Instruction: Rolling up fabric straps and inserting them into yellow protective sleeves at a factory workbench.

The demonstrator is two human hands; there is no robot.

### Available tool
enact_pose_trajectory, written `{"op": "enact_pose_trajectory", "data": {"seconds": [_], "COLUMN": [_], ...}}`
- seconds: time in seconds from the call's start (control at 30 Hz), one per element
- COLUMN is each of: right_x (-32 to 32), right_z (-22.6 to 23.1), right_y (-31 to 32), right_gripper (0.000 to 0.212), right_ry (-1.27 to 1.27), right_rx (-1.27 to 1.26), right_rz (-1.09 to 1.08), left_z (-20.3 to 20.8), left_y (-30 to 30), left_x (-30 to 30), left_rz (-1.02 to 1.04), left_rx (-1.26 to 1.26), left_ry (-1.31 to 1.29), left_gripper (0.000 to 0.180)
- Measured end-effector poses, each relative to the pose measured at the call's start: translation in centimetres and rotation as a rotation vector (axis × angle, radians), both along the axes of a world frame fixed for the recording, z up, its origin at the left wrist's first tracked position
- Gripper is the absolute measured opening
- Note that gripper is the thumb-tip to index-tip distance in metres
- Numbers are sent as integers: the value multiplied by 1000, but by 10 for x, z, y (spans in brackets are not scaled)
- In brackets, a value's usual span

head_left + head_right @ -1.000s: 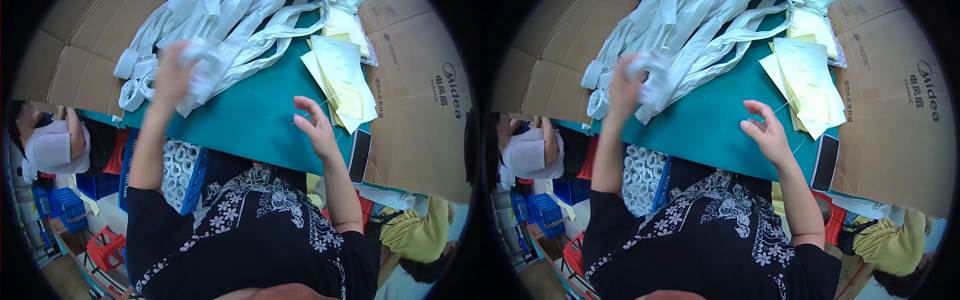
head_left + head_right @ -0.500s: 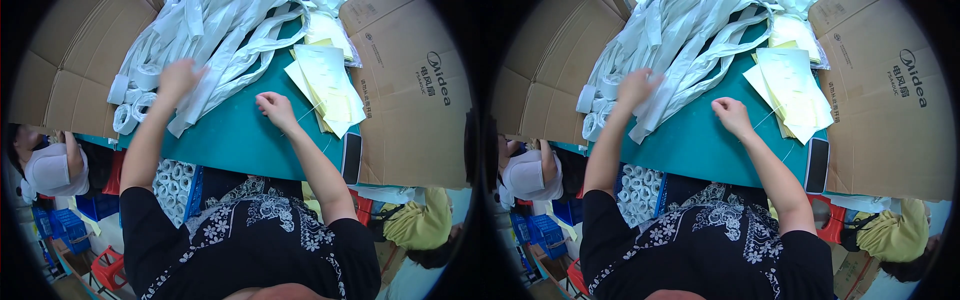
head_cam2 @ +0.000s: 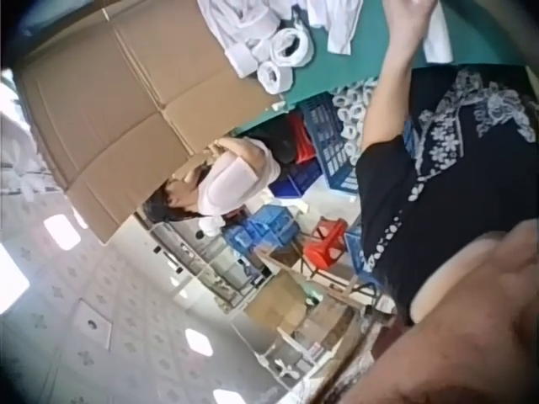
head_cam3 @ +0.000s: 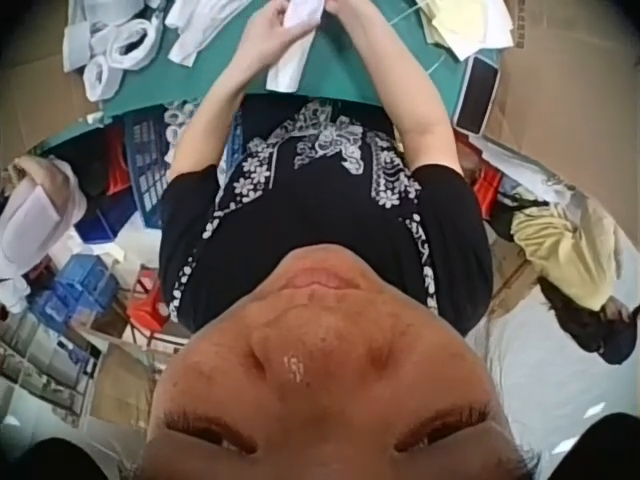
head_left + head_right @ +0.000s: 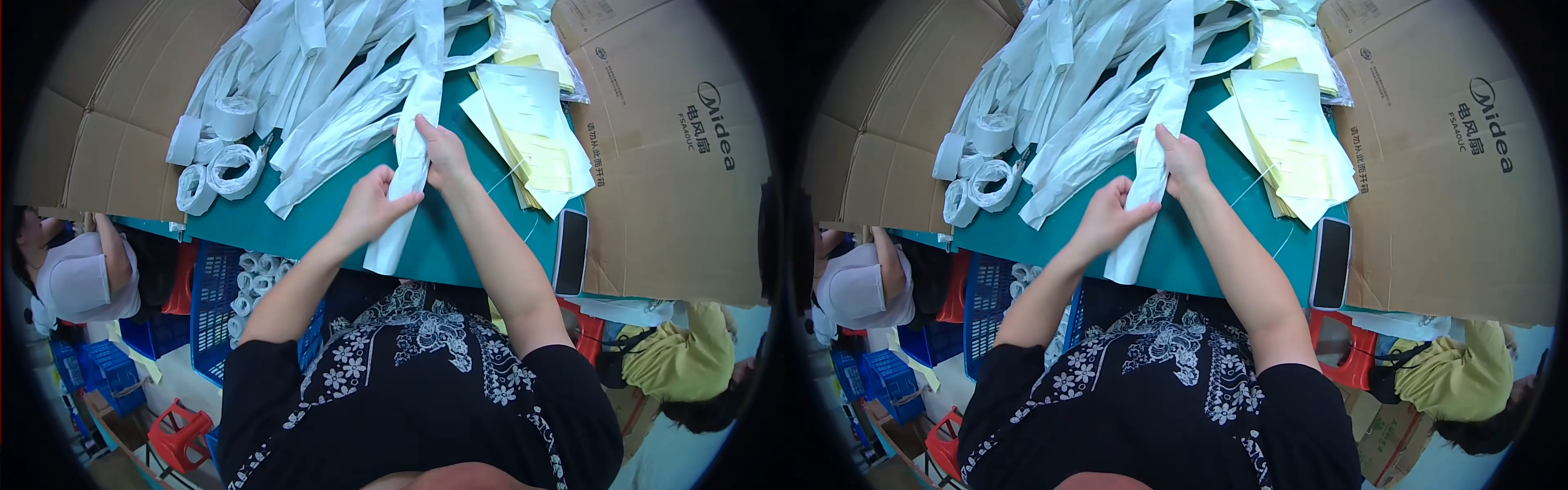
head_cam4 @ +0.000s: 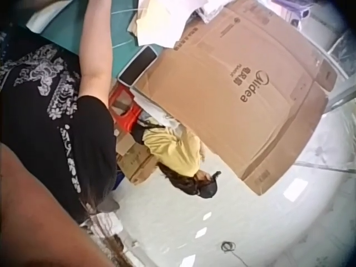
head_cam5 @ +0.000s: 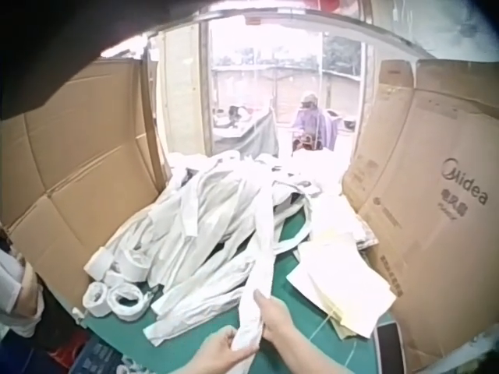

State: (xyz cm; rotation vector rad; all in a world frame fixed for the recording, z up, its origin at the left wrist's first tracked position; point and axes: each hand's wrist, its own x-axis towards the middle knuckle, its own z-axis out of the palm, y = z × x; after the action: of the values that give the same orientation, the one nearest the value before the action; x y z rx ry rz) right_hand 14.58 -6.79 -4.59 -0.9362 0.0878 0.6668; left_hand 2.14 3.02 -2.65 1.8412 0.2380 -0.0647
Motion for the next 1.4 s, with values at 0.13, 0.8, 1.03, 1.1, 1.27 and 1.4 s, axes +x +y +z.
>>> {"op": "enact_pose_trajectory", "data": {"seconds": [0.13, 0.8, 1.03, 1.1, 1.27, 1.4], "right_x": [-6, 2, -2, -2, -6, -6], "right_z": [-5, -16, -28, -36, -43, -52], "right_y": [-4, 11, 16, 19, 24, 29], "right_gripper": [31, 31, 29, 27, 23, 22], "right_ry": [8, 93, -30, -68, -181, -261], "right_rx": [-120, -153, -186, -215, -319, -342], "right_rz": [-85, -329, -363, -373, -421, -533], "left_z": [-13, -47, -48, -48, -52, -55], "left_y": [-17, -51, -40, -38, -37, -28], "left_x": [-22, -138, -129, -128, -123, -130], "left_rz": [-13, 614, 830, 861, 912, 642], "left_rx": [-139, -423, -936, -914, -722, -394], "left_ry": [35, -33, -19, -49, -91, 38], "left_gripper": [22, 21, 29, 31, 25, 18]}}
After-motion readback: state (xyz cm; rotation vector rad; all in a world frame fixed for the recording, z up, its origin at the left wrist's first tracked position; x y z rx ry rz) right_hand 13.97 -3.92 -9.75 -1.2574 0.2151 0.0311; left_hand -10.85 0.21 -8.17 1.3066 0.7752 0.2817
